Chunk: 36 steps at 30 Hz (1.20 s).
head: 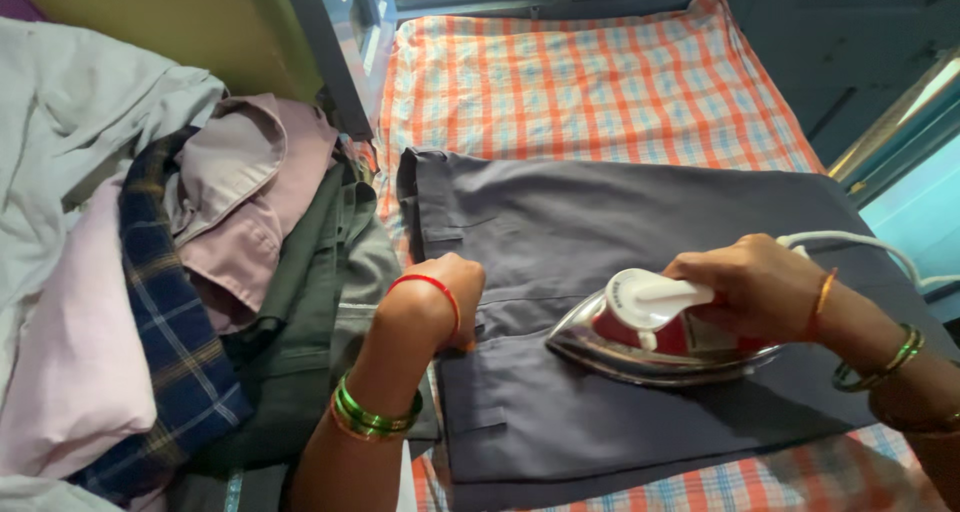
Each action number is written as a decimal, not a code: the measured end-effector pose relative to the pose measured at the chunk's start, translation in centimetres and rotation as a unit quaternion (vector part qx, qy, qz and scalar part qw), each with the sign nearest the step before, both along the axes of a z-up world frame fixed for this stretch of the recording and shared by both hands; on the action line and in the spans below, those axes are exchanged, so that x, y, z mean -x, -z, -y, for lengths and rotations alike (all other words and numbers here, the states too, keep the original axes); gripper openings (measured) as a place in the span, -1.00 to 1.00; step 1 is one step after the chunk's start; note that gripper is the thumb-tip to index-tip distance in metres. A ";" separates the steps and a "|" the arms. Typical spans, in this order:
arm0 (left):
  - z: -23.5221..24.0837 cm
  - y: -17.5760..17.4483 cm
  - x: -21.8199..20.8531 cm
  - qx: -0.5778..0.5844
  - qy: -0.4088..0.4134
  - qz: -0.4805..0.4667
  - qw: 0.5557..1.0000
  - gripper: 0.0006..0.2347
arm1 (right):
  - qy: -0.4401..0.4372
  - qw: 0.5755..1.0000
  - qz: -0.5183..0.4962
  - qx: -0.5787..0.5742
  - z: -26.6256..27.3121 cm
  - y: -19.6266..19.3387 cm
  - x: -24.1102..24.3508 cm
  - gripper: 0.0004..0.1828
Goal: The person irons a pair of grey pants on a table, using an iron to press different sections of the fabric and then folding the pants.
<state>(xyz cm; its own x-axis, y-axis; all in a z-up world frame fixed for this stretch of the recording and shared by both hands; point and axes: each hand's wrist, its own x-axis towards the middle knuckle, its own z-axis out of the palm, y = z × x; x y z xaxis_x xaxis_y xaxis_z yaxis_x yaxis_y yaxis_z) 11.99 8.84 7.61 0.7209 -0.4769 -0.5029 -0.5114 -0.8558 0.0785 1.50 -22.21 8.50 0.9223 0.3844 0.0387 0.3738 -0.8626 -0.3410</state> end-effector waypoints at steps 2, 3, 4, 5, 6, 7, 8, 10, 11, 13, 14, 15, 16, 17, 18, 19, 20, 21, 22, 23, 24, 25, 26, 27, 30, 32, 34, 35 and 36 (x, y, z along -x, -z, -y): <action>0.1 0.6 -0.7 -0.010 0.001 0.015 1.000 -0.64 | -0.018 1.000 0.002 -0.001 -1.6 -0.1 -0.3 -0.57; 0.0 0.9 -1.1 -0.011 0.003 0.005 1.000 -0.65 | -0.026 1.000 0.003 -0.002 -2.5 0.0 -0.4 -0.57; 0.0 1.4 -1.6 -0.013 0.005 -0.006 1.000 -0.67 | -0.036 0.999 0.004 0.003 -3.3 0.0 -0.6 -0.57; -0.1 1.8 -2.1 -0.013 0.008 -0.016 1.000 -0.68 | -0.046 0.999 0.006 0.009 -4.1 0.1 -0.8 -0.57; -0.2 2.4 -2.6 -0.013 0.003 -0.025 1.000 -0.71 | -0.055 0.998 0.009 0.015 -4.8 0.0 -1.0 -0.57; -0.3 2.9 -3.0 -0.014 0.000 -0.034 0.999 -0.74 | -0.062 0.998 0.007 0.013 -5.5 0.0 -1.3 -0.57; -0.4 3.5 -3.5 -0.014 -0.004 -0.042 0.999 -0.77 | -0.068 0.998 0.004 0.011 -6.2 -0.1 -1.5 -0.57; -0.4 4.7 -4.7 -0.007 0.012 -0.070 0.997 -0.78 | -0.073 0.997 -0.007 0.007 -7.4 -0.3 -1.7 -0.58; -0.5 5.4 -5.3 -0.004 0.020 -0.084 0.996 -0.78 | -0.071 0.997 -0.015 0.004 -8.0 -0.4 -1.8 -0.59; -1.0 6.6 -6.0 0.055 0.001 -0.130 0.990 -0.86 | -0.072 0.997 -0.030 0.007 -9.0 -0.6 -2.0 -0.59; -1.2 7.0 -6.2 0.084 -0.008 -0.152 0.985 -0.90 | -0.073 0.997 -0.037 0.013 -9.5 -0.7 -2.1 -0.58; -1.2 7.2 -6.3 0.086 -0.009 -0.144 0.986 -0.88 | -0.075 0.996 -0.043 0.018 -9.9 -0.8 -2.2 -0.57; -1.3 7.3 -6.3 0.088 -0.010 -0.136 0.987 -0.87 | -0.078 0.996 -0.049 0.016 -10.2 -0.9 -2.2 -0.58; -1.4 7.2 -6.2 0.090 -0.012 -0.128 0.988 -0.85 | -0.080 0.995 -0.054 0.014 -10.5 -0.9 -2.2 -0.58; -1.3 7.0 -6.2 0.080 -0.015 -0.132 0.988 -0.83 | -0.083 0.995 -0.060 0.012 -10.7 -0.9 -2.1 -0.58; -1.1 6.8 -6.3 0.071 -0.018 -0.135 0.988 -0.81 | -0.085 0.995 -0.058 0.018 -10.8 -0.9 -1.9 -0.61; -1.1 6.6 -6.3 0.062 -0.021 -0.138 0.988 -0.79 | -0.087 0.994 -0.056 0.024 -10.8 -0.9 -1.8 -0.63; -1.1 6.5 -6.2 0.066 -0.019 -0.137 0.988 -0.79 | -0.089 0.994 -0.055 0.030 -10.8 -0.9 -1.6 -0.66; -1.1 6.4 -6.2 0.069 -0.017 -0.136 0.988 -0.79 | -0.091 0.994 -0.054 0.038 -10.7 -0.9 -1.5 -0.65; -1.1 6.3 -6.3 0.073 -0.015 -0.134 0.988 -0.79 | -0.092 0.993 -0.054 0.047 -10.4 -0.9 -1.2 -0.64; -1.1 6.3 -6.3 0.075 -0.020 -0.139 0.987 -0.79 | -0.093 0.993 -0.054 0.056 -10.0 -1.0 -1.0 -0.64; -1.1 6.3 -6.3 0.076 -0.025 -0.144 0.986 -0.79 | -0.089 0.993 -0.057 0.052 -9.5 -1.0 -0.7 -0.64; -1.0 6.2 -6.2 0.077 -0.030 -0.149 0.985 -0.78 | -0.085 0.993 -0.060 0.049 -9.0 -1.1 -0.4 -0.64; -1.0 6.2 -6.2 0.073 -0.037 -0.144 0.986 -0.78 | -0.081 0.994 -0.064 0.046 -8.4 -1.0 -0.1 -0.65; -0.9 6.0 -5.9 0.065 -0.049 -0.136 0.987 -0.77 | -0.043 0.990 -0.111 0.074 -6.3 -0.6 1.1 -0.67; -0.8 5.8 -5.9 0.063 -0.047 -0.138 0.987 -0.77 | -0.024 0.986 -0.117 0.119 -4.7 0.2 2.5 -0.66; -0.7 5.7 -5.8 0.047 -0.048 -0.133 0.989 -0.78 | -0.014 0.985 -0.115 0.131 -2.7 1.3 3.9 -0.61; -0.6 5.7 -5.8 0.039 -0.048 -0.131 0.990 -0.78 | -0.013 0.986 -0.111 0.124 -1.6 2.0 4.5 -0.57; -0.5 5.7 -5.8 0.036 -0.051 -0.132 0.989 -0.78 | -0.012 0.987 -0.107 0.116 -0.5 2.8 5.1 -0.52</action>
<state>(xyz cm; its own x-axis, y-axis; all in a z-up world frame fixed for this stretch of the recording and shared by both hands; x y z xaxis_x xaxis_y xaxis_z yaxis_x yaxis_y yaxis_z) 17.75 9.38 1.93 0.6154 -0.4503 -0.6469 -0.3766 -0.8890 0.2605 -3.62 -21.76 5.68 0.8902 0.3824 -0.2474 0.3367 -0.9183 -0.2080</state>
